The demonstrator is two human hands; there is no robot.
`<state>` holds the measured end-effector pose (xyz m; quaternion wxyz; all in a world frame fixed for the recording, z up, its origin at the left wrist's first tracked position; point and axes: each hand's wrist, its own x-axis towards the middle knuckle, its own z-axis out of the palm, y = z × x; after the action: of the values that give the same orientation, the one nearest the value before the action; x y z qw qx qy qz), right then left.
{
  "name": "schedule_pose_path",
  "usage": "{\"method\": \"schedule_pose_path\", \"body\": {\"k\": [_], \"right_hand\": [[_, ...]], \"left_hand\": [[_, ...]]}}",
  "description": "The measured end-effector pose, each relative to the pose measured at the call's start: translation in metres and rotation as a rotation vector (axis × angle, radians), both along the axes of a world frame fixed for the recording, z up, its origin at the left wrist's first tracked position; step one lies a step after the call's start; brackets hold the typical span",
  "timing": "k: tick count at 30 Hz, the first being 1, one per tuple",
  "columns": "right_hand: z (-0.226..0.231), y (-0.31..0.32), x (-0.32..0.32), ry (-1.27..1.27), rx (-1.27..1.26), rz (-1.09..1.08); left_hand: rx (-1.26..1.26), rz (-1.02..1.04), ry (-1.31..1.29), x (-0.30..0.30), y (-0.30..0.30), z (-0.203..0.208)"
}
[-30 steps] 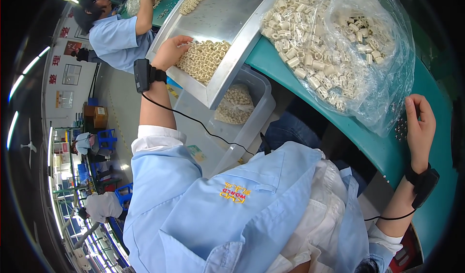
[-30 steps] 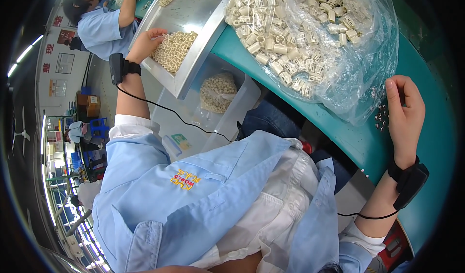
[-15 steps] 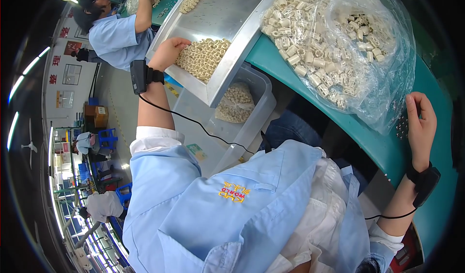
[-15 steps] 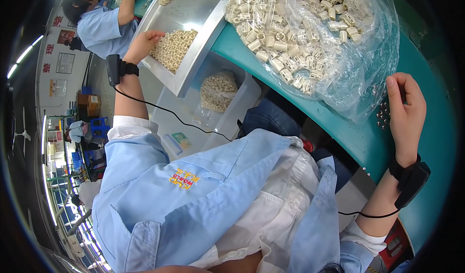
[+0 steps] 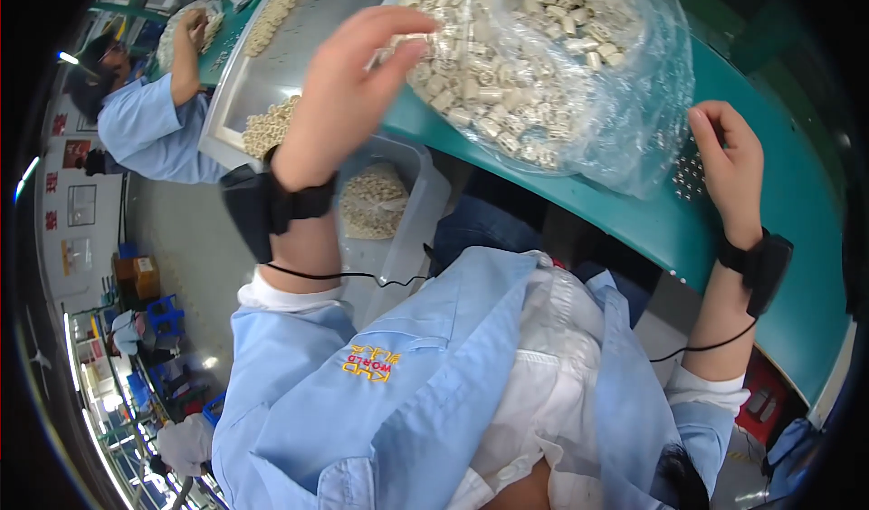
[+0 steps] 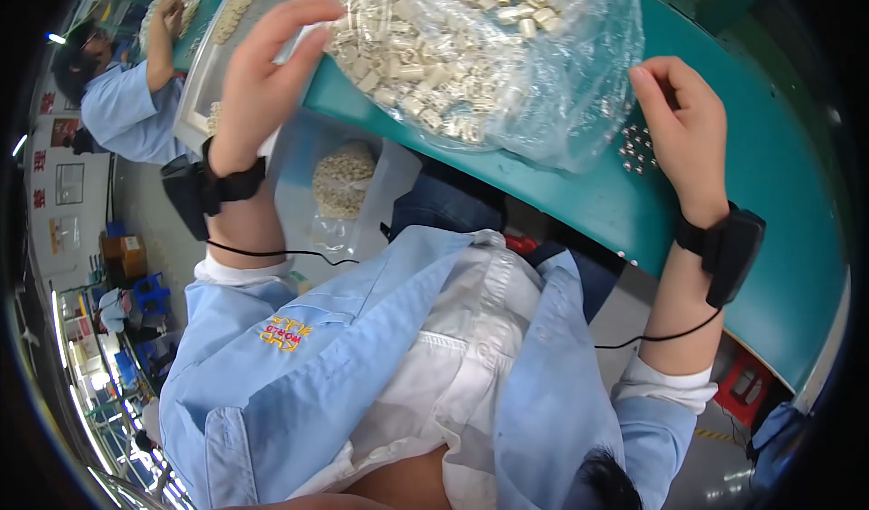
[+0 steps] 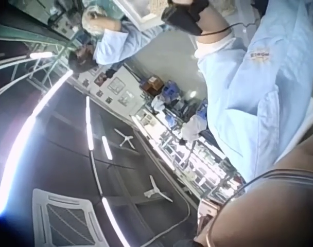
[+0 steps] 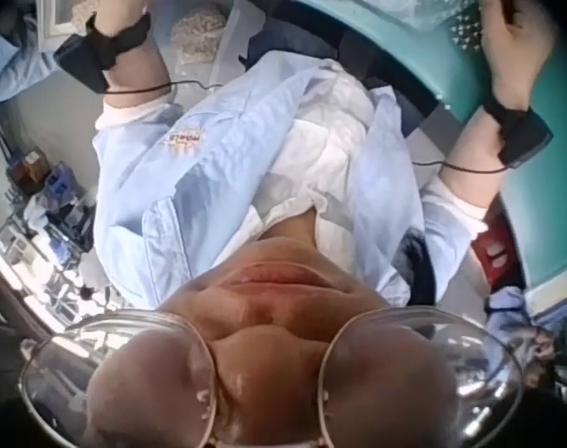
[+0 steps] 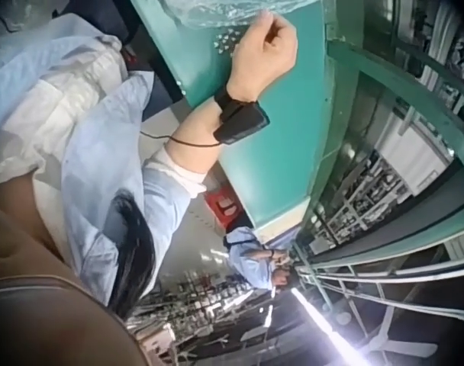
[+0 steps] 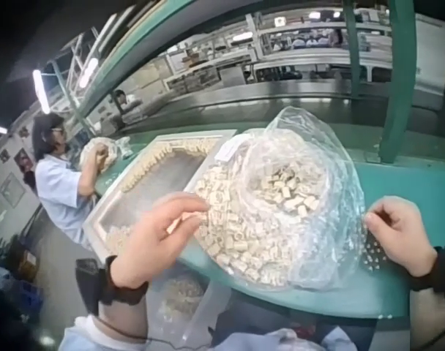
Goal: The person picks up a plastic housing and a small metal piece, inserts the metal piece into the housing, and places the assembled unit onto a metal tray, repeating the process.
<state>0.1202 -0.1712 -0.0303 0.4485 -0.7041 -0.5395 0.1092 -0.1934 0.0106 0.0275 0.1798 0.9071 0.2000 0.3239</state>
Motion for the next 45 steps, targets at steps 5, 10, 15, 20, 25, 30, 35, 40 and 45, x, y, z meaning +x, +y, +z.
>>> {"method": "schedule_pose_path", "body": {"k": [5, 10, 15, 20, 25, 30, 35, 40, 45], "right_hand": [[-0.005, 0.002, 0.008, 0.047, -0.036, -0.022], [-0.004, 0.004, 0.014, 0.057, -0.019, -0.063], [0.0, 0.002, 0.013, 0.053, -0.017, -0.071], [-0.001, -0.004, 0.022, -0.036, -0.068, -0.084], [-0.003, -0.006, 0.033, -0.096, -0.15, -0.106], [-0.006, -0.008, 0.036, -0.129, -0.233, -0.048], [0.001, -0.01, 0.03, -0.152, -0.301, 0.032], [0.004, -0.011, 0.017, -0.155, -0.259, 0.142], [0.001, -0.011, 0.008, -0.261, -0.3, 0.212]], "left_hand": [[0.032, -0.114, 0.043, 0.096, -0.011, -0.018], [0.164, -0.093, 0.155, 0.156, 0.019, -0.051], [0.104, -0.07, 0.252, 0.171, 0.03, -0.064], [-0.06, -0.338, 0.227, 0.183, -0.003, -0.033], [-0.428, -0.504, 0.033, 0.21, -0.046, -0.045], [-0.282, -0.475, 0.0, 0.213, -0.023, -0.083], [-0.431, -0.442, 0.084, 0.199, -0.011, -0.076], [-0.51, -0.519, 0.172, 0.193, -0.025, -0.061], [-0.498, -0.526, 0.197, 0.193, -0.031, -0.056]]}}
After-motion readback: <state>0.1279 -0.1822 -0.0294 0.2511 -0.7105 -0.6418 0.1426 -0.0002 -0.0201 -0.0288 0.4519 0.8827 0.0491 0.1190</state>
